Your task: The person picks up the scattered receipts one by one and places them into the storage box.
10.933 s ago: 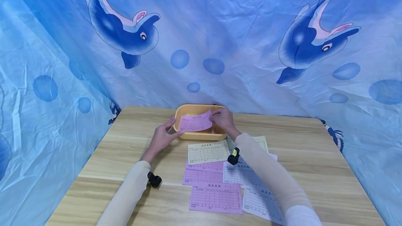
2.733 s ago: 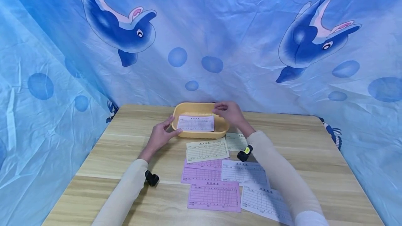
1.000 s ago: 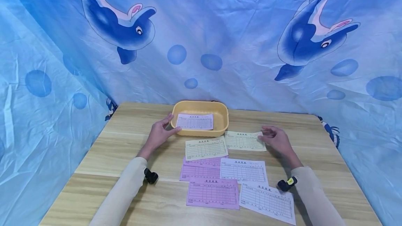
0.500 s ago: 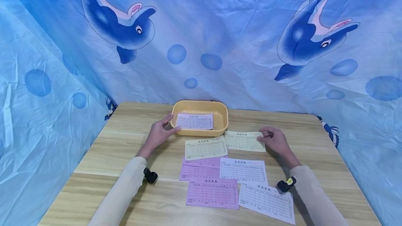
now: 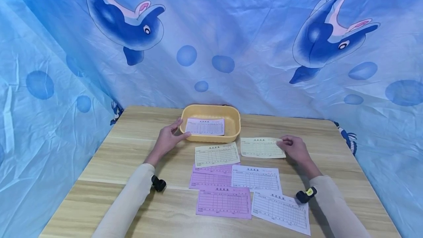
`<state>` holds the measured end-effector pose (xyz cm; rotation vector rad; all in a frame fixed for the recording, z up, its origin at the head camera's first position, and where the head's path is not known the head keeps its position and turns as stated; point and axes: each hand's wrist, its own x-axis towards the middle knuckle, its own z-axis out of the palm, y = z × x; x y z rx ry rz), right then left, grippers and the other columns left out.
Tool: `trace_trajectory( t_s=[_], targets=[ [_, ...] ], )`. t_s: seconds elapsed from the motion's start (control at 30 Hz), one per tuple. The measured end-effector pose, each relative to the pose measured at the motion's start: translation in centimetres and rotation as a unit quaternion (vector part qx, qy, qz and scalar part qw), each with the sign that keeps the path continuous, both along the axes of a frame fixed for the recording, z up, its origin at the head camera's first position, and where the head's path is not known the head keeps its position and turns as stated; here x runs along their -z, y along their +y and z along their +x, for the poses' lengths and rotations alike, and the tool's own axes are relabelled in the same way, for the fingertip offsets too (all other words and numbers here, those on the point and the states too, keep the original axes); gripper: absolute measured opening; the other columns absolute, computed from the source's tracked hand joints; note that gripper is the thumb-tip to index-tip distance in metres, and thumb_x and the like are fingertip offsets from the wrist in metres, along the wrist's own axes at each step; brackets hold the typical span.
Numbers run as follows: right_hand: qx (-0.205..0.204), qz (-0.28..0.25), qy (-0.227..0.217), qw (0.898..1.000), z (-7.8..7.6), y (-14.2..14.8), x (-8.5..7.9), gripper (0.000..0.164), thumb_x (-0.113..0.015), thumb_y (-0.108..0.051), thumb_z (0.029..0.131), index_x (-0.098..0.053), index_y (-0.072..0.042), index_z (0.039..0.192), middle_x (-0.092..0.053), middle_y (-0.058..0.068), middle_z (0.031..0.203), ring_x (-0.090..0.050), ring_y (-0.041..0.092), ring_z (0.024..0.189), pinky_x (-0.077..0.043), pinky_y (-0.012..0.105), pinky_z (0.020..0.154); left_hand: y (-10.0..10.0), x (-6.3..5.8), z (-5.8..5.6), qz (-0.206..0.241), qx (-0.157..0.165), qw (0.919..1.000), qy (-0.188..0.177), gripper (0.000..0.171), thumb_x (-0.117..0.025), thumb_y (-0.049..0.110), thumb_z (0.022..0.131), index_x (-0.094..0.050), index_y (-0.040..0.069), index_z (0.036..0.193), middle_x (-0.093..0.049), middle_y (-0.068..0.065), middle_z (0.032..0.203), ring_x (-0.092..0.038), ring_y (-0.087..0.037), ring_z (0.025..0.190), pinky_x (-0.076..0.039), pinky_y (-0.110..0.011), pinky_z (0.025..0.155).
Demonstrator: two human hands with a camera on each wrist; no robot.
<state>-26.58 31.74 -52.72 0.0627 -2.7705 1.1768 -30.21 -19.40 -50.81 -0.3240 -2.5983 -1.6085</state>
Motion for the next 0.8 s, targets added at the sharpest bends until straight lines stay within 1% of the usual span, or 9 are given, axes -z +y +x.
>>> trace_trajectory(
  t_s=[0.2, 0.27, 0.33, 0.47, 0.6, 0.8],
  targets=[
    [0.015, -0.008, -0.022, 1.000, 0.2, 0.0, -0.8, 0.034, -0.069, -0.022, 0.100, -0.068, 0.006, 0.119, -0.073, 0.024, 0.110, -0.069, 0.037, 0.104, -0.059, 0.047, 0.090, 0.0, 0.0, 0.0, 0.001, 0.000, 1.0000, 0.003, 0.090, -0.085, 0.044, 0.083, -0.044, 0.004, 0.152, -0.034, -0.013, 0.164, -0.034, -0.027, 0.151, -0.036, -0.043, 0.120],
    [0.018, -0.009, -0.027, 0.999, 0.3, 0.1, -1.0, 0.035, -0.068, -0.023, 0.100, -0.067, 0.005, 0.119, -0.073, 0.024, 0.110, -0.069, 0.038, 0.105, -0.058, 0.048, 0.091, 0.1, 0.0, 0.0, 0.000, -0.001, 1.0000, 0.006, 0.090, -0.085, 0.044, 0.083, -0.044, 0.003, 0.152, -0.034, -0.015, 0.163, -0.035, -0.027, 0.150, -0.037, -0.043, 0.120],
    [0.022, -0.009, -0.027, 0.999, 0.2, 0.1, -1.1, 0.036, -0.068, -0.025, 0.100, -0.067, 0.006, 0.119, -0.073, 0.024, 0.110, -0.069, 0.038, 0.105, -0.058, 0.045, 0.090, 0.1, 0.0, 0.0, 0.000, -0.002, 1.0000, 0.007, 0.090, -0.085, 0.043, 0.083, -0.045, 0.003, 0.152, -0.035, -0.015, 0.163, -0.035, -0.028, 0.150, -0.037, -0.043, 0.120],
    [0.029, -0.024, -0.032, 0.999, 0.3, 0.3, -1.5, 0.039, -0.069, -0.027, 0.100, -0.067, 0.007, 0.119, -0.073, 0.025, 0.112, -0.069, 0.037, 0.107, -0.057, 0.034, 0.084, 0.1, 0.1, 0.0, -0.003, -0.003, 0.9999, 0.009, 0.089, -0.085, 0.044, 0.083, -0.045, 0.003, 0.152, -0.035, -0.014, 0.163, -0.036, -0.029, 0.150, -0.037, -0.044, 0.119],
    [0.029, -0.031, -0.035, 0.998, 0.6, 0.5, -2.0, 0.043, -0.068, -0.029, 0.101, -0.065, 0.008, 0.123, -0.071, 0.026, 0.116, -0.069, 0.038, 0.110, -0.056, 0.025, 0.082, 0.1, 0.0, 0.0, -0.004, -0.006, 0.9999, 0.011, 0.087, -0.085, 0.041, 0.084, -0.045, 0.003, 0.151, -0.036, -0.015, 0.162, -0.036, -0.030, 0.149, -0.038, -0.045, 0.119],
    [0.041, -0.052, -0.048, 0.997, 0.7, 1.1, -2.7, 0.050, -0.065, -0.035, 0.102, -0.062, 0.009, 0.126, -0.068, 0.030, 0.123, -0.066, 0.044, 0.115, -0.057, 0.022, 0.081, 0.0, 0.0, 0.0, -0.006, -0.004, 0.9999, 0.010, 0.085, -0.085, 0.038, 0.085, -0.044, 0.002, 0.152, -0.035, -0.016, 0.163, -0.036, -0.032, 0.149, -0.038, -0.046, 0.118]
  ],
)
